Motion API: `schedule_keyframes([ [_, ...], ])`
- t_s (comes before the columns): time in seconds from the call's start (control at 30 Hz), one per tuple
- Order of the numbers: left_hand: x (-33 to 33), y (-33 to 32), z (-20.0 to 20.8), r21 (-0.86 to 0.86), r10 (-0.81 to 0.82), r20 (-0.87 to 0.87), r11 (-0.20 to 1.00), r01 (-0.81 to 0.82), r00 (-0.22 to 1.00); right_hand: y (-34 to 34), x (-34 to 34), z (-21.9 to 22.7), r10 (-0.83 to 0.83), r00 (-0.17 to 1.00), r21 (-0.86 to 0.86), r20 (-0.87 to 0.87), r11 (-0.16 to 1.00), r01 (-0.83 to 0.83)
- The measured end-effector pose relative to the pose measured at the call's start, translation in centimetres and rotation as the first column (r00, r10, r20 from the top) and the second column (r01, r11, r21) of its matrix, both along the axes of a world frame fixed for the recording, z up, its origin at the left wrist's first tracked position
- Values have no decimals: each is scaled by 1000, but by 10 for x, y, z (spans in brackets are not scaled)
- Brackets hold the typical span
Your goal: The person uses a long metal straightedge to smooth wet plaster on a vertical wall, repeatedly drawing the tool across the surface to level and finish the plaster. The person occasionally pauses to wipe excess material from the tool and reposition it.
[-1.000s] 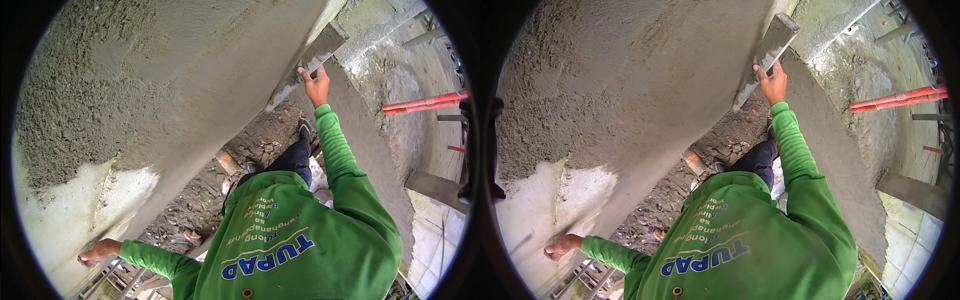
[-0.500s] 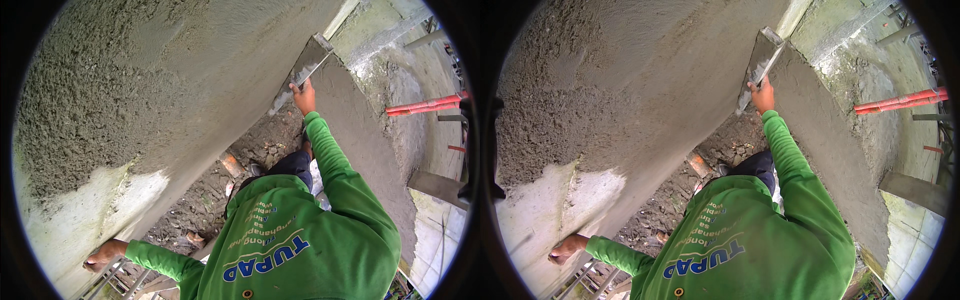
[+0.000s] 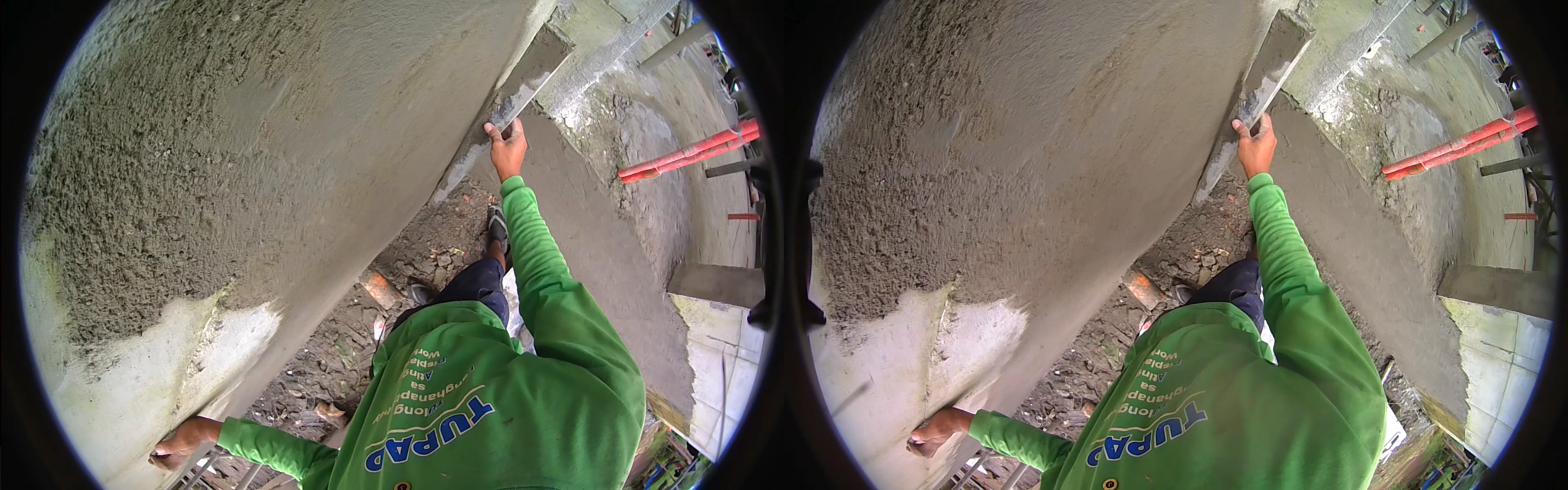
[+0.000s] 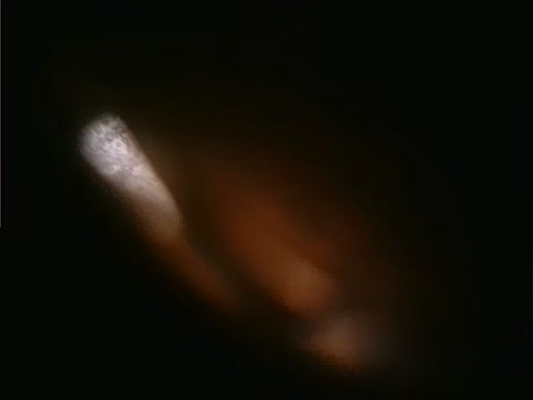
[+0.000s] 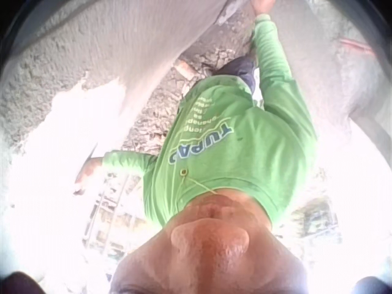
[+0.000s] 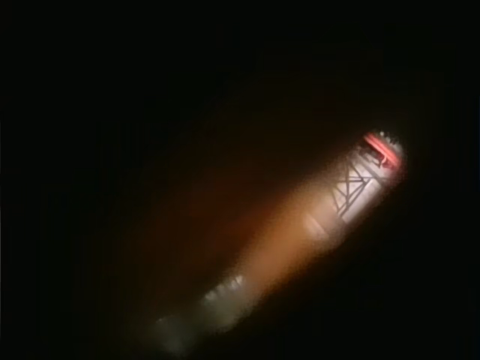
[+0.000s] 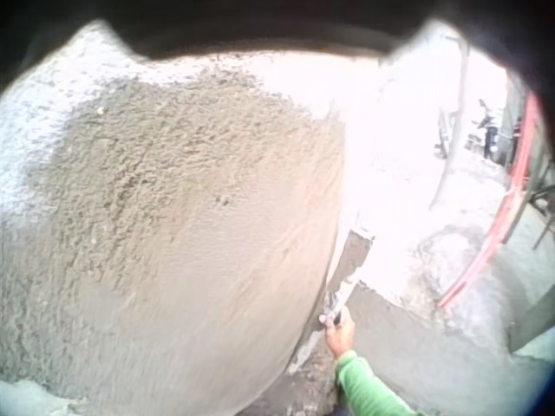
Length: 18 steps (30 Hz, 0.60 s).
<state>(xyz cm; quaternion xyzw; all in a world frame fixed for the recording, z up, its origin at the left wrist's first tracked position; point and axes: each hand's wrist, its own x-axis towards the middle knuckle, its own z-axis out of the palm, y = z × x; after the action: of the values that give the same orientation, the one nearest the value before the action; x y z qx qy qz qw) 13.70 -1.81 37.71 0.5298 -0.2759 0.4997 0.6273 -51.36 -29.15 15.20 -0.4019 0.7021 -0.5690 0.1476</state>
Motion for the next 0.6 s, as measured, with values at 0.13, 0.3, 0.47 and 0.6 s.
schedule_keyframes([
  [0.13, -3, -6, -1, -11, -19, -13, 1000, 18, 1000, -6, 37, -1, -224, 974, 2, 23, 975, 224],
  [0.3, -11, -8, 3, -4, 43, -2, 999, -43, 999, 44, 77, -49, 79, 997, 20, 5, 997, -79],
  [0.47, -23, -10, 8, -2, 31, 0, 1000, -31, 1000, 30, 56, 25, 51, 997, -71, 50, 996, -47],
  [0.6, -17, -7, 4, 9, -3, -37, 1000, 3, 999, 34, 81, 53, -60, 998, 25, 11, 998, 60],
])
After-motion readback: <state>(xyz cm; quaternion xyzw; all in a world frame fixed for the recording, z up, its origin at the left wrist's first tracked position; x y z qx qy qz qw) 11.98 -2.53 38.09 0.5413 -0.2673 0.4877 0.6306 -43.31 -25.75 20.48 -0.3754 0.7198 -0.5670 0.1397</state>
